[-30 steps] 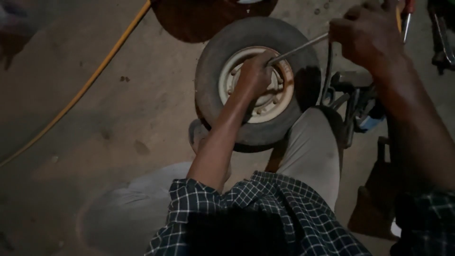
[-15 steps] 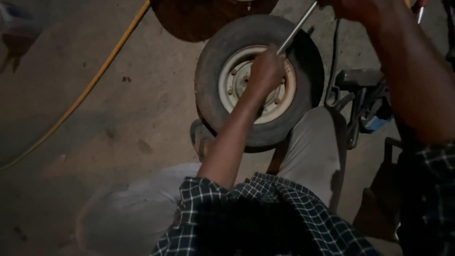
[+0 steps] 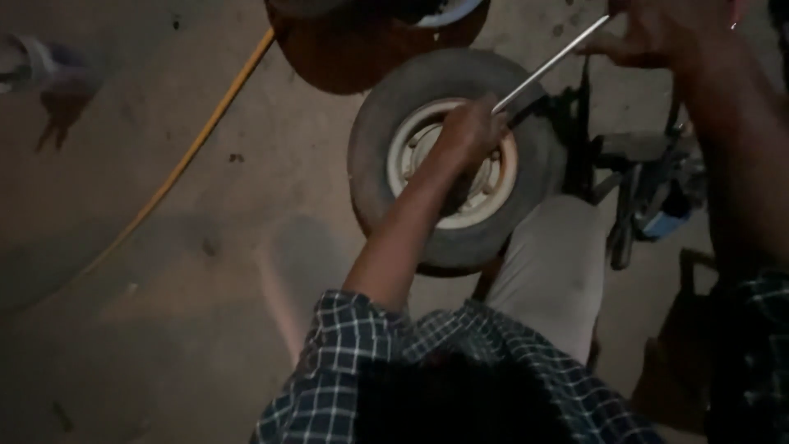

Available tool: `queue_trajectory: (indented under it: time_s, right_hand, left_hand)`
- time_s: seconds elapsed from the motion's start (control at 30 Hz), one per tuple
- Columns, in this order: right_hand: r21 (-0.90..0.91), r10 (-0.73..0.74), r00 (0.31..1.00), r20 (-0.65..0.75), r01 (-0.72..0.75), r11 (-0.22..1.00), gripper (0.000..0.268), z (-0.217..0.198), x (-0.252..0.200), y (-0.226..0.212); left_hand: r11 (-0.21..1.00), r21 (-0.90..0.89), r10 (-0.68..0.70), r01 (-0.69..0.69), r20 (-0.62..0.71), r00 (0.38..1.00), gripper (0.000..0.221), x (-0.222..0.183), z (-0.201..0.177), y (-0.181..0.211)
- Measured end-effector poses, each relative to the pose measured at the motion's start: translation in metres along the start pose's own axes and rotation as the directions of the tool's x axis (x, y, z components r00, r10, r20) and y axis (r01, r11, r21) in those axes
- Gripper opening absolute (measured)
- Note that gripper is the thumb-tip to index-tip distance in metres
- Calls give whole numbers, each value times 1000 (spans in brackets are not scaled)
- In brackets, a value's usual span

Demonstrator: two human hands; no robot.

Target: Remove an old tire and inner tube from a rim and install a new tire and tube.

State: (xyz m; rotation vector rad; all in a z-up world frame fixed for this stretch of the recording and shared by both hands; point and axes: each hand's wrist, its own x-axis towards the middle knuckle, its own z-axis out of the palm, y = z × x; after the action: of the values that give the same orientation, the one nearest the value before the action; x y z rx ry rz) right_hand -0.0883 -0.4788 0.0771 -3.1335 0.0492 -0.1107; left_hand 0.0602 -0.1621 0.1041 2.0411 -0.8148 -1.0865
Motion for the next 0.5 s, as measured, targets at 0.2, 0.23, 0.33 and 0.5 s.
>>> queue_trajectory:
  time_s: [0.2, 0.23, 0.33, 0.5]
  right_hand:
    - [-187, 150, 988, -21, -151, 971, 63, -8, -31, -19]
    - [-203, 182, 982, -51, -189, 961, 63, -1, -39, -24]
    - [-199, 211, 967, -140, -236, 951, 60, 7, -49, -25]
    - [-116, 192, 949, -251, -226, 967, 47, 14, -60, -31]
  left_hand:
    - [940, 299, 115, -165, 179, 977, 24, 28, 1, -16]
    - [915, 309, 202, -258, 202, 958, 21, 27, -2, -16]
    - [871, 331, 280, -363, 273, 921, 20, 32, -5, -22]
    - [835, 281, 401, -473, 278, 873, 19, 49, -8, -35]
